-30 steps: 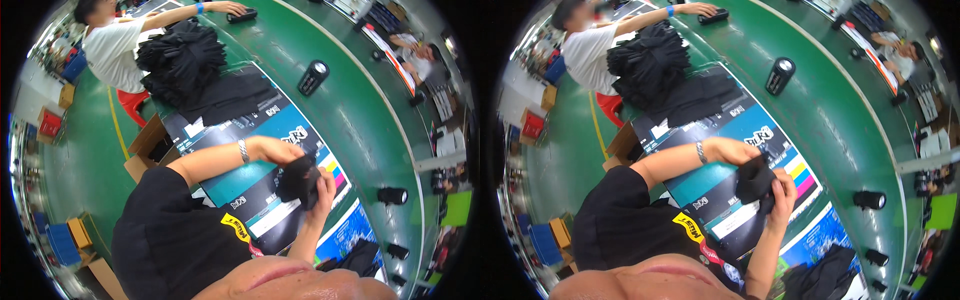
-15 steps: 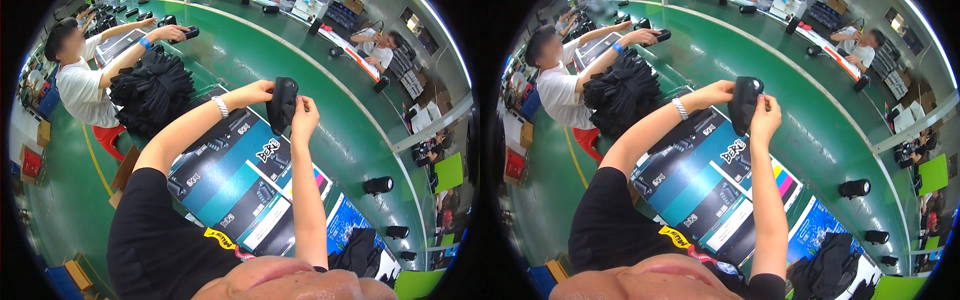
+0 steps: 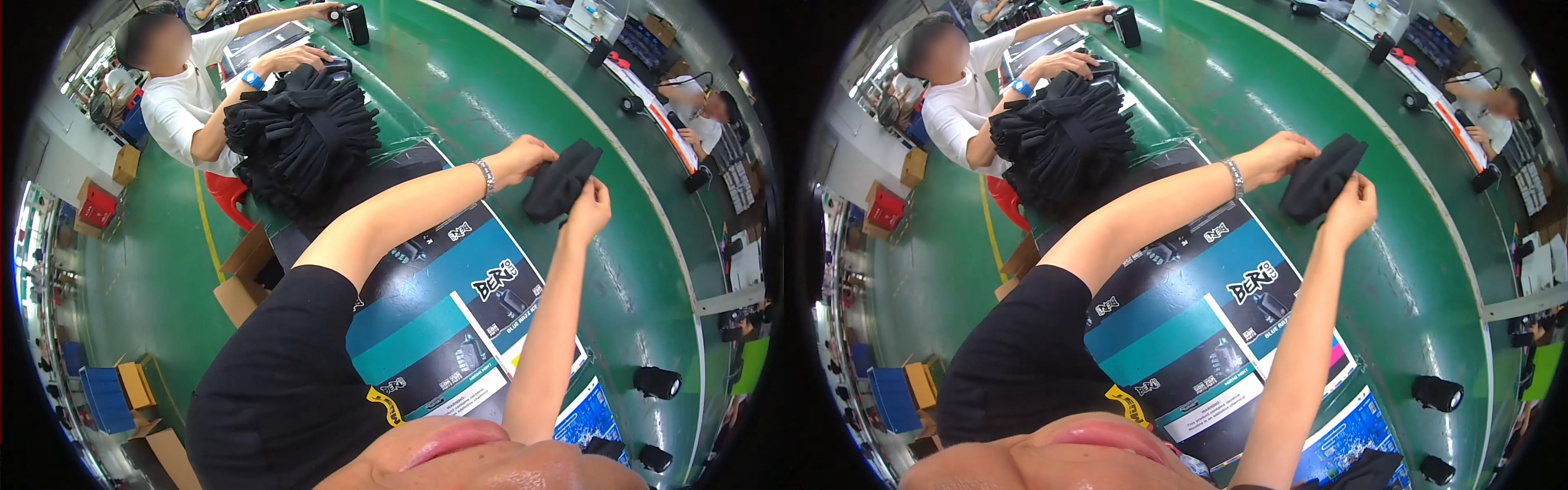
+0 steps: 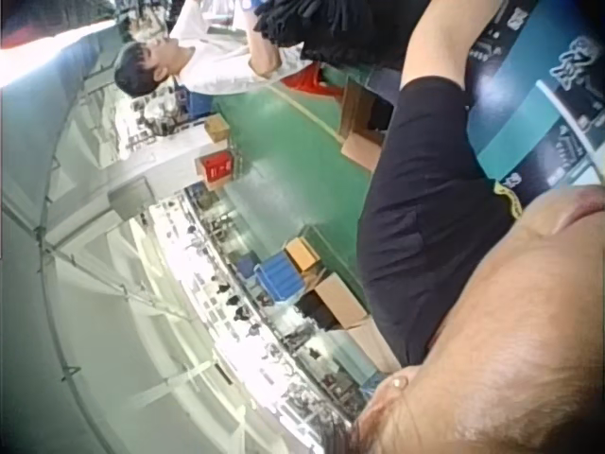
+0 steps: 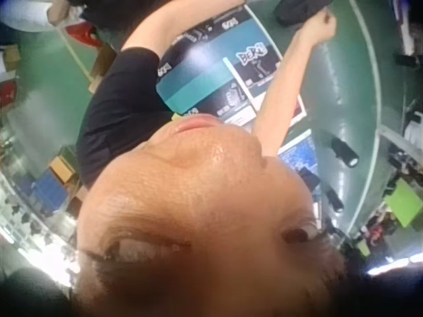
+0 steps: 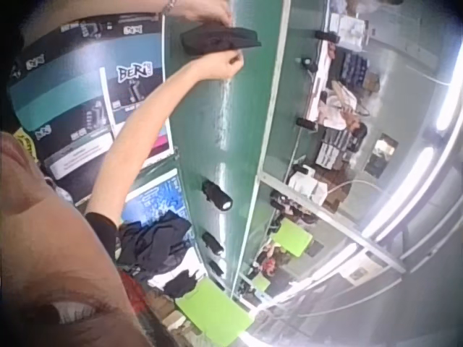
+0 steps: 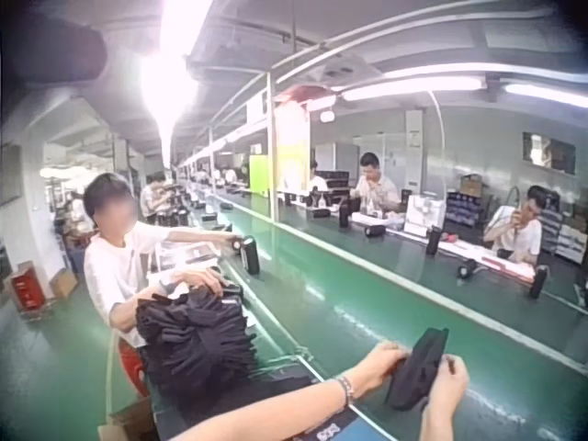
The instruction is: The person assembles audio speakers by fitting small black fabric covers over the devices and securing components by hand, handling multiple units at an assembly workbench.
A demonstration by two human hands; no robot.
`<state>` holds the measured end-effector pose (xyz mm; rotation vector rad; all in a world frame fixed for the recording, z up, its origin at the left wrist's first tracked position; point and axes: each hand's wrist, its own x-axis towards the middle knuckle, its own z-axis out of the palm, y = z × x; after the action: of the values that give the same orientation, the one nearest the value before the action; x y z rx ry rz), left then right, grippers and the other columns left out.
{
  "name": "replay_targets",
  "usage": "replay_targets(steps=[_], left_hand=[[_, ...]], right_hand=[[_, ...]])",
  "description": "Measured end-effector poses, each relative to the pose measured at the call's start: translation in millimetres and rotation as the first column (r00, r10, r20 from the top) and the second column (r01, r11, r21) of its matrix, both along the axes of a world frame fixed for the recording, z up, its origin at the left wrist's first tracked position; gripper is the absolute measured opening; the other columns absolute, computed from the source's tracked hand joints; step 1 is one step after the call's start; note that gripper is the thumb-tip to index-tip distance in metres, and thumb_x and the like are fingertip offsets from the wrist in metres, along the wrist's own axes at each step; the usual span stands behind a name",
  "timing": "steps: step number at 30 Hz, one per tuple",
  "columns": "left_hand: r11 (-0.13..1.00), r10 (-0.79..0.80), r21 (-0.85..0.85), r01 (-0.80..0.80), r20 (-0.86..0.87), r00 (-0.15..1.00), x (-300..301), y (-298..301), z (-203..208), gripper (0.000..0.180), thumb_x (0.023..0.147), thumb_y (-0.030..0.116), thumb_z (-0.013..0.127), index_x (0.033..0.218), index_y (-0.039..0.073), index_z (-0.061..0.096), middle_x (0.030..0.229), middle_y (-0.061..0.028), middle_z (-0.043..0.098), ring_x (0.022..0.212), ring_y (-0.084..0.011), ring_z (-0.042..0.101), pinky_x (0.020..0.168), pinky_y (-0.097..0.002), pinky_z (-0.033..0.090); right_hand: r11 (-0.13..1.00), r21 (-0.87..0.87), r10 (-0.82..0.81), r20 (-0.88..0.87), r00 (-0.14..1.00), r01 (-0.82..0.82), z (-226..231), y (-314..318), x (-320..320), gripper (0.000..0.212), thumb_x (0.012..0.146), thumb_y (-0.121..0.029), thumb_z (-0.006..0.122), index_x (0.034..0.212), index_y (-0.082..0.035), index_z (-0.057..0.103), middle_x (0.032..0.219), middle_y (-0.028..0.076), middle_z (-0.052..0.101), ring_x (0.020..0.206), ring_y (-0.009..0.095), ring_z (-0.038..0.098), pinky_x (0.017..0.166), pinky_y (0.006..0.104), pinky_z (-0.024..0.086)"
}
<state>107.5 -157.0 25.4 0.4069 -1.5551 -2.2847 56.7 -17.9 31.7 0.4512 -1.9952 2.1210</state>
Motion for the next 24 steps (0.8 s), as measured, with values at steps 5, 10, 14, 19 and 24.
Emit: replay_targets(steps=[5, 10, 14, 19, 24], left_hand=[[0.988, 0.019, 0.148, -0.042, 0.154, 0.988, -2, 18, -6, 0.014, 0.086, 0.007, 0.059, 0.088, -0.007, 0.064, 0.084, -0.0123, 0.064, 0.072, -0.0185, 0.063, 0.062, -0.0312, 0.052], [0.956, 0.116, -0.295, 0.001, 0.379, 0.918, 6, 21, -21, 0.019, 0.085, 0.016, 0.063, 0.087, -0.003, 0.066, 0.084, -0.0101, 0.064, 0.071, -0.0178, 0.061, 0.064, -0.0319, 0.051], [0.979, -0.044, -0.183, 0.089, 0.235, 0.971, -9, 35, 13, 0.026, 0.085, 0.027, 0.065, 0.088, 0.001, 0.066, 0.085, -0.0079, 0.065, 0.071, -0.0158, 0.059, 0.070, -0.0284, 0.049], [0.910, -0.392, 0.197, 0.365, 0.116, 0.913, -41, 26, 6, 0.030, 0.095, 0.026, 0.051, 0.099, -0.002, 0.061, 0.096, -0.0123, 0.068, 0.087, -0.0212, 0.066, 0.080, -0.0322, 0.053], [0.990, -0.139, 0.065, 0.129, 0.180, 0.974, -46, 61, -17, 0.028, 0.095, 0.022, 0.050, 0.098, -0.002, 0.064, 0.096, -0.0105, 0.067, 0.085, -0.0190, 0.064, 0.080, -0.0292, 0.051]], right_hand=[[0.961, -0.197, 0.266, 0.449, 0.853, -0.196, -20, 22, -35, 0.019, 0.089, -0.008, 0.053, 0.095, 0.005, 0.066, 0.087, 0.009, 0.067, 0.075, 0.016, 0.064, 0.070, 0.0276, 0.051], [0.952, -0.196, 0.305, 0.529, 0.792, -0.236, -40, 30, -32, 0.024, 0.086, -0.007, 0.049, 0.098, 0.008, 0.064, 0.088, 0.011, 0.068, 0.075, 0.018, 0.066, 0.068, 0.0289, 0.053], [0.977, 0.015, 0.184, 0.435, 0.882, -0.211, -43, 47, -48, 0.023, 0.086, -0.009, 0.052, 0.096, 0.006, 0.067, 0.084, 0.009, 0.067, 0.072, 0.016, 0.063, 0.064, 0.0279, 0.050], [0.986, 0.017, 0.151, 0.337, 0.929, -0.167, -26, 23, -29, 0.022, 0.084, -0.008, 0.054, 0.091, 0.006, 0.070, 0.080, 0.009, 0.066, 0.071, 0.016, 0.061, 0.064, 0.0291, 0.048], [0.990, -0.009, 0.126, 0.493, 0.861, -0.140, -40, 59, -53, 0.019, 0.083, -0.011, 0.057, 0.089, 0.002, 0.070, 0.073, 0.006, 0.063, 0.062, 0.013, 0.056, 0.055, 0.0280, 0.044]])
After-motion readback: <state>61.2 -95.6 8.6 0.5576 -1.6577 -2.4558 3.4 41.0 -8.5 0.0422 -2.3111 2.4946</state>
